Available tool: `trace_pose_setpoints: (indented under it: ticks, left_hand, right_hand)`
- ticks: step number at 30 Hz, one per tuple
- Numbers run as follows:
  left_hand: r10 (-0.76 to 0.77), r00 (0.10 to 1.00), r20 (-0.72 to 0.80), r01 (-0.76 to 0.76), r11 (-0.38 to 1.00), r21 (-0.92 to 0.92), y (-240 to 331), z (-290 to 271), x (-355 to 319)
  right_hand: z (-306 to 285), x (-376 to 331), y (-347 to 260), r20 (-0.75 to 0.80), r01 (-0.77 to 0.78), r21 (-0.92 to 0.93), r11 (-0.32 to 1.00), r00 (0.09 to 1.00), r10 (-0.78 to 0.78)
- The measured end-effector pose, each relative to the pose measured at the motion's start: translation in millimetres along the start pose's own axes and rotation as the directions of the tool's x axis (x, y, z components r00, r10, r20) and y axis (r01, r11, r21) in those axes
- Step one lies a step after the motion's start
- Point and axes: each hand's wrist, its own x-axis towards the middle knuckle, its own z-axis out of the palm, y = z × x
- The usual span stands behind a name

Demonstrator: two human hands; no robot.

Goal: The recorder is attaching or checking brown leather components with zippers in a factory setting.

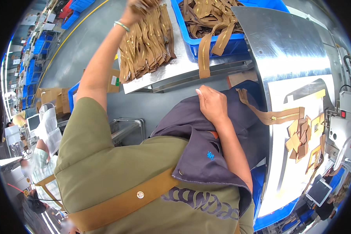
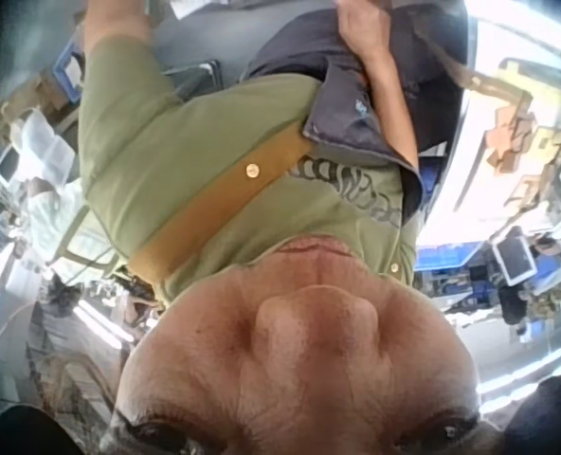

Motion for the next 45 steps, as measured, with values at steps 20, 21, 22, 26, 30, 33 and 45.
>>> trace_pose_setpoints:
  ticks: [20, 21, 22, 26, 30, 33, 45]
  left_hand:
    - [-0.860, 0.068, 0.506, 0.844, 0.320, 0.430, 115.6, 82.7, -147.2]
    - [-0.886, -0.088, 0.454, 0.893, 0.132, 0.430, 113.3, 84.1, -154.9]
    - [-0.889, -0.092, 0.448, 0.890, 0.128, 0.437, 113.2, 86.5, -165.5]
    - [-0.907, 0.163, 0.389, 0.803, 0.351, 0.482, 137.4, 112.7, -171.5]
    - [-0.933, 0.070, 0.352, 0.785, 0.269, 0.557, 146.8, 112.6, -155.6]
    - [-0.925, 0.128, 0.358, 0.739, 0.330, 0.588, 151.0, 111.2, -142.6]
    - [-0.832, 0.390, 0.396, 0.696, 0.547, 0.464, 138.1, 113.5, -146.3]
  right_hand:
    - [0.8, 0.9, 12.4, 0.028, -0.034, 0.037, 0.999, 0.999, 0.033]
    - [1.0, 0.9, 13.3, 0.034, -0.034, 0.044, 0.998, 0.999, 0.032]
    - [0.8, 2.2, 12.9, 0.038, -0.030, 0.054, 0.998, 0.999, 0.028]
    - [-2.8, 1.2, 14.7, 0.029, -0.054, 0.057, 0.997, 0.998, 0.053]
    - [-3.9, 0.6, 15.2, 0.052, -0.074, 0.085, 0.994, 0.996, 0.070]
    - [-4.1, 1.0, 17.2, 0.050, -0.072, 0.086, 0.994, 0.996, 0.068]
    - [-5.0, 1.8, 16.5, 0.038, -0.043, 0.109, 0.993, 0.999, 0.039]
